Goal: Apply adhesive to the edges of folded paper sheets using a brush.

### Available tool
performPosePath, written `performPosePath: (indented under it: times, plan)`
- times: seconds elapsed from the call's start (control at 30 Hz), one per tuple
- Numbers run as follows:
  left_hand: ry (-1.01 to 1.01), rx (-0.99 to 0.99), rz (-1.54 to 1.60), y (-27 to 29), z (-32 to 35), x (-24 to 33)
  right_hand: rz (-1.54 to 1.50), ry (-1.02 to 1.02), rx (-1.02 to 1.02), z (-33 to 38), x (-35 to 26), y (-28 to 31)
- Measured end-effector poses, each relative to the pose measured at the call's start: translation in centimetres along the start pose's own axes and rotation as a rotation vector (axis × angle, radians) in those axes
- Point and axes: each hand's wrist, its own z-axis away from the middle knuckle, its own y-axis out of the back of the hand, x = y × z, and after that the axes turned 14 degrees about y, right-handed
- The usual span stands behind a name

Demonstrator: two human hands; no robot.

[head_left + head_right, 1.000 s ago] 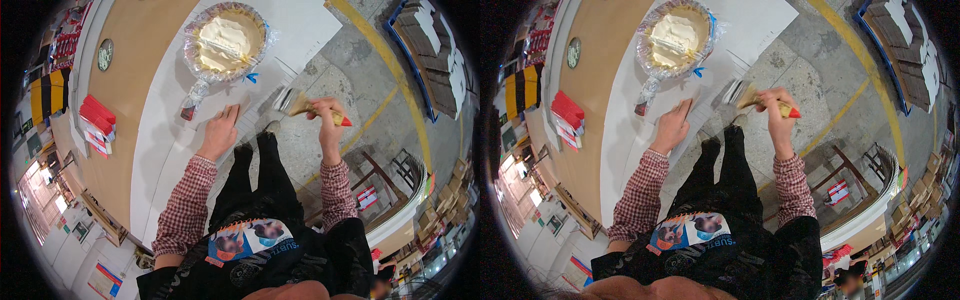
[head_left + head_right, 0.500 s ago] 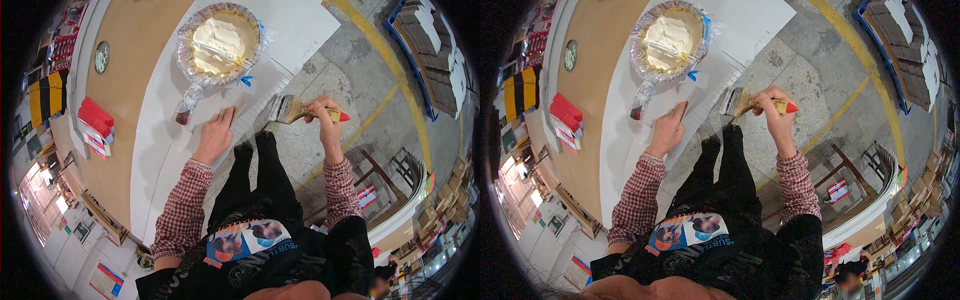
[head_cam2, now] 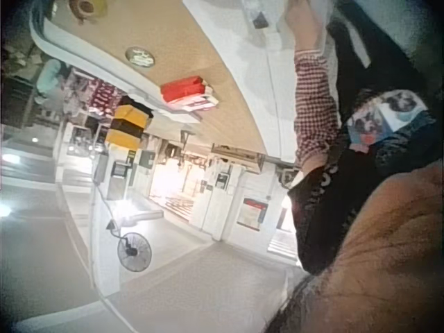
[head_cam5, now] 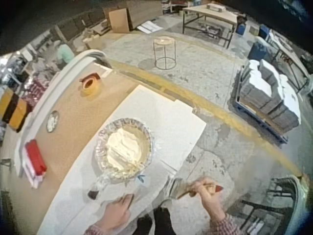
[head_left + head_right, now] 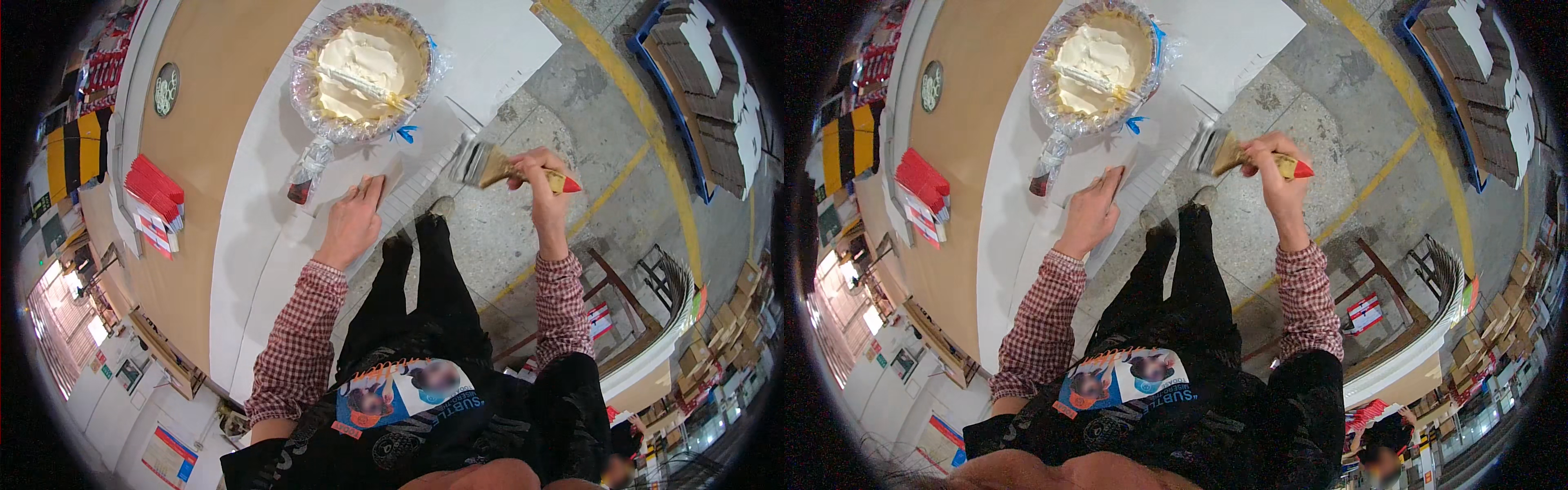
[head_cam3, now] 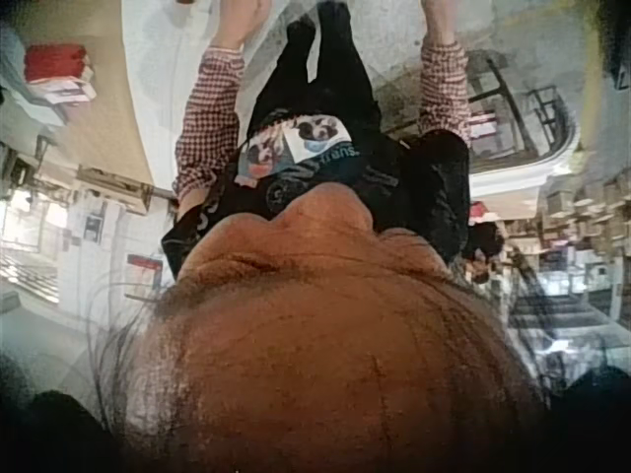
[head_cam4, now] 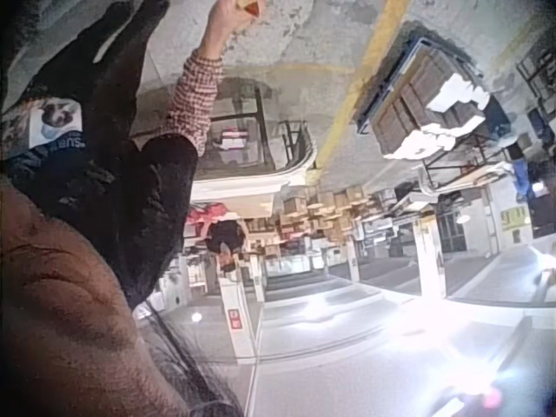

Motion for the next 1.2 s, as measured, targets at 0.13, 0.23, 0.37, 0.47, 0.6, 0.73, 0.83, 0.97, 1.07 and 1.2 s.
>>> performPosePath:
  times: [0.13, 0.23, 0.37, 0.47, 0.6, 0.73, 0.83, 0.97, 1.07, 1.2]
  plan:
    - [-0.006, -0.010, -0.008, 0.3, -0.1, 0.3, -0.026, 0.061, 0.001, -0.8, -0.7, 0.8]
    - [-0.009, 0.028, -0.043, 0.0, 0.0, 0.3, 0.056, 0.095, 0.096, -2.0, -0.7, 0.3]
    - [0.027, -0.014, -0.045, 0.4, -0.1, 0.6, 0.012, -0.062, -0.041, -2.0, -0.1, 1.0]
    - [0.024, -0.011, -0.029, 0.5, 0.0, 0.6, -0.036, 0.073, 0.037, -2.4, -0.3, 1.1]
    - [0.026, -0.008, -0.029, 0.4, 0.1, 0.4, 0.014, 0.005, 0.043, -2.6, -0.2, 0.8]
    - [0.024, -0.019, -0.026, 0.6, -0.1, 0.5, -0.006, 0.069, 0.065, -2.5, -0.7, 0.7]
    - [0.012, 0.003, -0.006, 0.4, 0.1, 0.5, 0.056, 0.040, 0.093, -2.8, -0.1, 0.4]
    - [0.011, 0.035, -0.018, 0.1, 0.2, 0.1, -0.008, -0.082, -0.095, -2.0, -0.1, 0.8]
    - [0.023, 0.001, -0.010, 0.4, 0.1, 0.4, 0.009, 0.071, 0.038, -1.9, -0.4, 0.7]
    - [0.025, -0.002, 0.008, 0.5, 0.2, 0.2, 0.012, 0.034, 0.041, -0.8, 0.3, -0.2]
